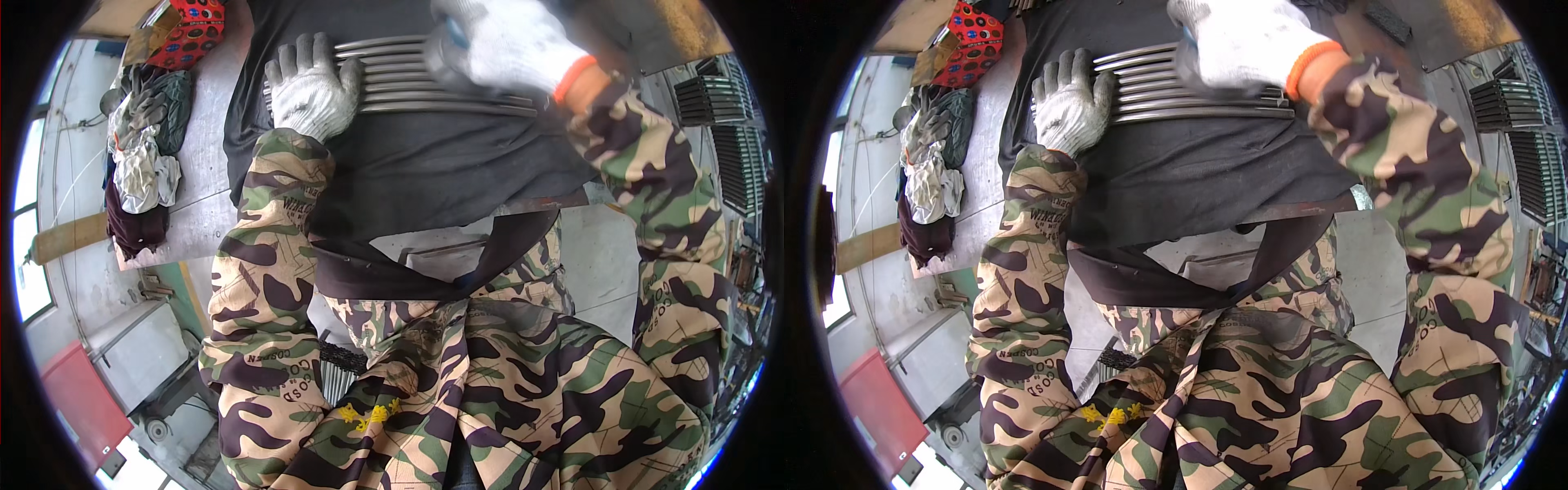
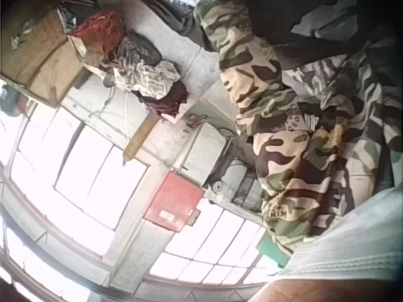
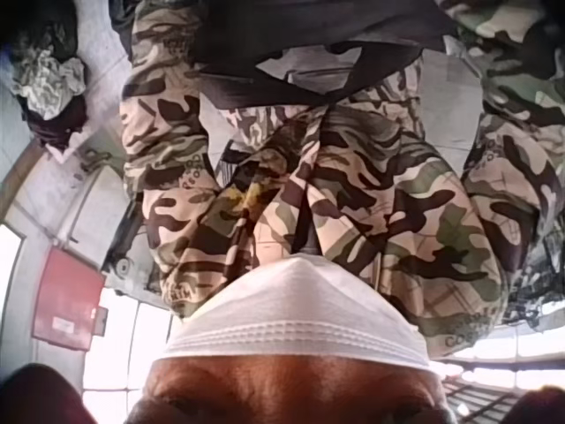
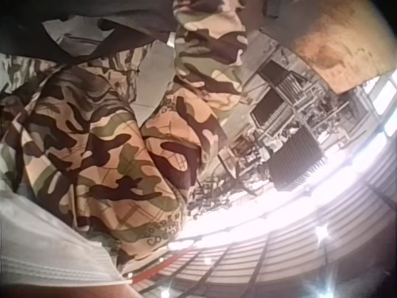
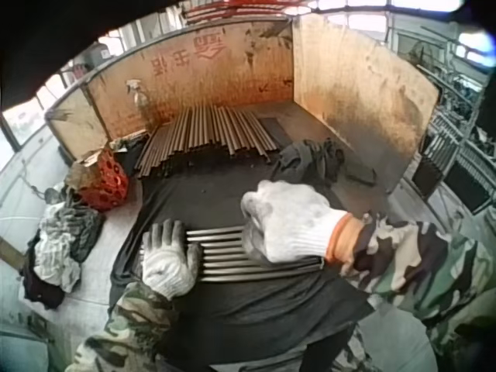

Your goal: The person is sanding the ends of a bundle of metal pipes using a handheld power sander at a workbench.

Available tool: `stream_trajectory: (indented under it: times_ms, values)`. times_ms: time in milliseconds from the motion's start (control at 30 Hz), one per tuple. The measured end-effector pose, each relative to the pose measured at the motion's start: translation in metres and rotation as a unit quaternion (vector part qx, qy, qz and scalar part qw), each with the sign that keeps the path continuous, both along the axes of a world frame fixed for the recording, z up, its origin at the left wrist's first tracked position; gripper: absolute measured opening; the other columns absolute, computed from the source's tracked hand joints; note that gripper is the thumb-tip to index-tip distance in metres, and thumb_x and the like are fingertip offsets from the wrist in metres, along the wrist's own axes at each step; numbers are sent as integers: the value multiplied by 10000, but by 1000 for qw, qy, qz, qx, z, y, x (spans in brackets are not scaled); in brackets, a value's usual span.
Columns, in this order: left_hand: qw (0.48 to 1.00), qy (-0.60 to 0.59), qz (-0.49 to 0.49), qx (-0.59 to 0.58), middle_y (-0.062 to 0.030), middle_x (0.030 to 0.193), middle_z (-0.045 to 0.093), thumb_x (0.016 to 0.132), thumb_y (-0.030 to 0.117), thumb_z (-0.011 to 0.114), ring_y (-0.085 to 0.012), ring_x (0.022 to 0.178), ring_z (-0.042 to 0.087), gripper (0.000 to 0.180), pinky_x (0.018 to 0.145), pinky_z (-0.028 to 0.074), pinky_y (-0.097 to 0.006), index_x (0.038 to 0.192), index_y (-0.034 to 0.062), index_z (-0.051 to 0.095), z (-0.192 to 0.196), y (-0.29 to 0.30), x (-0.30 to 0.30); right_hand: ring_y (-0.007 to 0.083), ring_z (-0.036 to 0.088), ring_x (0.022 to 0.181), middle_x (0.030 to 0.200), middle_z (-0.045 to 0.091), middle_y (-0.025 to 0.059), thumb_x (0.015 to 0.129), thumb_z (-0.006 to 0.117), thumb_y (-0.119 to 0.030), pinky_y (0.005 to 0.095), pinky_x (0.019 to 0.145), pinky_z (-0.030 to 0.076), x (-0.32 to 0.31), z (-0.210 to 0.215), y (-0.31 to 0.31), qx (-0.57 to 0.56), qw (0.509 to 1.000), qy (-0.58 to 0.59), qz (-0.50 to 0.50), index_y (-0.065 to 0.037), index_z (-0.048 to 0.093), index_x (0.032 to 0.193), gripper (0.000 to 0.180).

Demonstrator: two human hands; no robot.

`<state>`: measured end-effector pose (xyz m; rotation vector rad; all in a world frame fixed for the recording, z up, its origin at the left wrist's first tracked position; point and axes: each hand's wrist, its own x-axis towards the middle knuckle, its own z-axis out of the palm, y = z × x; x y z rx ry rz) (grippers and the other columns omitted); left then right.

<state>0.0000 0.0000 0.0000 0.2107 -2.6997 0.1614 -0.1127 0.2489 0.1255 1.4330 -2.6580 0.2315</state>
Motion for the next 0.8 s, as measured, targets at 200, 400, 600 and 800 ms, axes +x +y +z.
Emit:
stream_trajectory:
  times_ms: [200,400,600,800]
  values:
    - [998,-35,15,51,-143,1374,624,1022,475,537,-389,1251,563,570,1076,410,-548,1391,47,602,-6,17,6,455,727,877,885,718,251,896,666,-280,541,762,596,-5,-1,-5,-24,1000,0,18,-29,710,951,261]
    - [999,-28,29,19,-146,1353,644,1029,490,526,-392,1273,571,575,1088,413,-559,1389,50,611,7,7,-11,458,717,797,802,702,240,890,698,-298,530,714,592,-3,-6,-12,-55,997,15,59,-35,694,901,264]
    - [1000,-4,28,4,-151,1360,646,1038,484,516,-391,1275,571,572,1091,412,-548,1399,49,603,8,0,-10,443,719,820,789,697,238,893,704,-318,522,736,594,14,-5,-20,-74,991,69,92,-29,689,888,289]
    - [1000,-19,16,2,-150,1363,641,1038,484,517,-384,1270,572,577,1081,413,-552,1411,51,599,3,0,-11,440,727,830,829,711,251,900,666,-287,517,752,602,6,-4,-33,-42,997,20,55,-23,690,930,267]
